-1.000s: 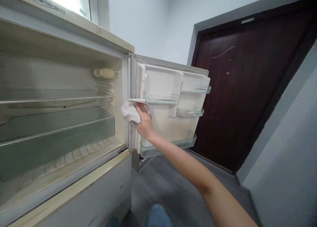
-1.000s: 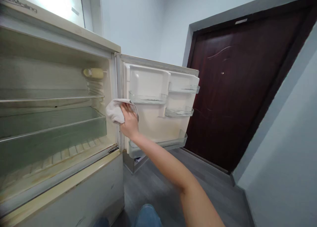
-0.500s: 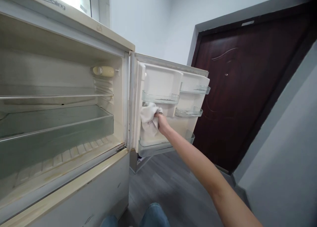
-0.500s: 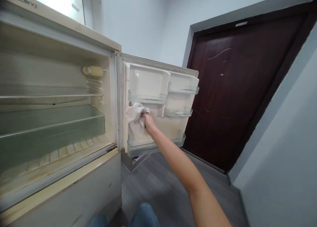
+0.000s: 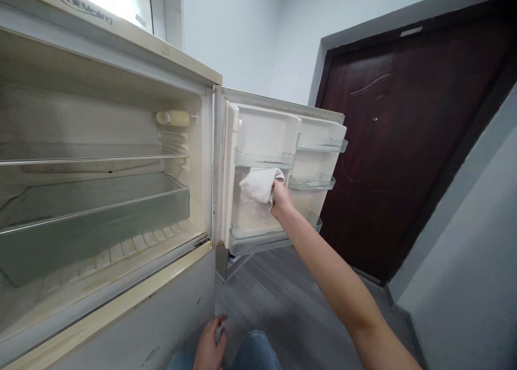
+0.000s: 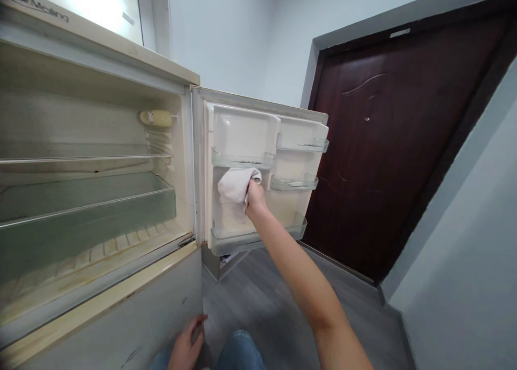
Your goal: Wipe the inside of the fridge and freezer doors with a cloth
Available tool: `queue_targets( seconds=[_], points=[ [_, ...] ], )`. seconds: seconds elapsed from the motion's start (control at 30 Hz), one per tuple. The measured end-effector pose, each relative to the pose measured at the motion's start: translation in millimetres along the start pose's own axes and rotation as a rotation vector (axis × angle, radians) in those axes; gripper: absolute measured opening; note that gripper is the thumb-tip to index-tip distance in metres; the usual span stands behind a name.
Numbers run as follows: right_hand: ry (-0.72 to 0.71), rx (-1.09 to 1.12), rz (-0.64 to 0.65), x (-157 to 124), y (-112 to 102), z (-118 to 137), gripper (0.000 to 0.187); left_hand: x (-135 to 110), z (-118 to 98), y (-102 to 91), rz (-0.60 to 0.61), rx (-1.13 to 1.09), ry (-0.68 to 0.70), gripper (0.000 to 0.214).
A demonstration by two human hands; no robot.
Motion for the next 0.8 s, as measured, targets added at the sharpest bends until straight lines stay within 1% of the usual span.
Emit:
queue_targets(
  seconds=[0.03, 0.1, 0.13, 0.2, 0.27, 0.3, 0.33, 0.37, 0.43, 0.5, 0.53, 0.63, 0.7, 0.8],
  points=[
    [-0.053, -0.049, -0.024, -6.8, -10.2, 4.6, 0.017, 13.7, -6.2, -9.0, -0.125, -0.143, 0.011, 0.021],
    [-0.146, -0.233, -0.023, -14.7, -30.9, 17.4, 0.019, 47.4, -30.2, -24.2, -0.229, -0.197, 0.054, 0.022],
    [-0.17, -0.381, 0.003, -15.0, -40.2, 24.0, 0.02, 65.9, -47.5, -33.5, -0.267, -0.213, 0.083, 0.022],
    [-0.162, -0.779, 0.06, -9.3, -57.4, 34.5, 0.02, 102.2, -91.0, -56.8, -0.343, -0.241, 0.167, 0.023],
    [-0.118, -1.159, 0.073, 0.5, -74.5, 41.9, 0.021, 135.2, -140.5, -86.1, -0.428, -0.257, 0.253, 0.028],
    [-0.1, -1.285, 0.06, 5.0, -82.4, 45.1, 0.021, 149.8, -166.5, -103.0, -0.483, -0.255, 0.314, 0.029],
    [-0.083, -1.361, 0.041, 8.4, -89.4, 47.5, 0.022, 161.4, -195.3, -121.3, -0.567, -0.213, 0.447, 0.032],
    [-0.072, -1.387, 0.023, 10.2, -95.4, 49.0, 0.022, 171.8, -222.7, -138.2, -0.639, -0.15, 0.58, 0.037],
    [-0.046, -1.321, 0.005, 9.1, -104.6, 48.6, 0.02, 193.3, -268.7, -162.5, -0.673, 0.015, 0.79, 0.062],
    [-0.014, -1.189, 0.008, 3.8, -110.8, 44.7, 0.015, 215.9, -297.5, -176.0, -0.63, 0.174, 0.867, 0.083],
    [-0.004, -1.123, 0.012, 0.6, -112.8, 42.3, 0.013, 225.3, -306.2, -179.3, -0.603, 0.24, 0.888, 0.087],
    [0.014, -0.992, 0.004, -6.1, -116.7, 35.9, 0.014, 242.0, -316.8, -180.6, -0.552, 0.363, 0.894, 0.078],
    [0.01, -0.935, -0.002, -6.4, -117.8, 33.0, 0.015, 244.5, -318.4, -180.1, -0.561, 0.38, 0.88, 0.07],
    [-0.019, -0.814, 0.005, -2.9, -117.2, 32.1, 0.012, 243.3, -322.3, -181.2, -0.585, 0.363, 0.876, 0.061]
  ],
)
Point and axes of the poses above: each hand's wrist, its own x-axis towards the middle knuckle, its own y-axis out of the palm, z = x × y, the point moved 5 cm from there along x, towards the middle knuckle, and after that the axes turned 3 degrees about -z, right-handed, at the moved point
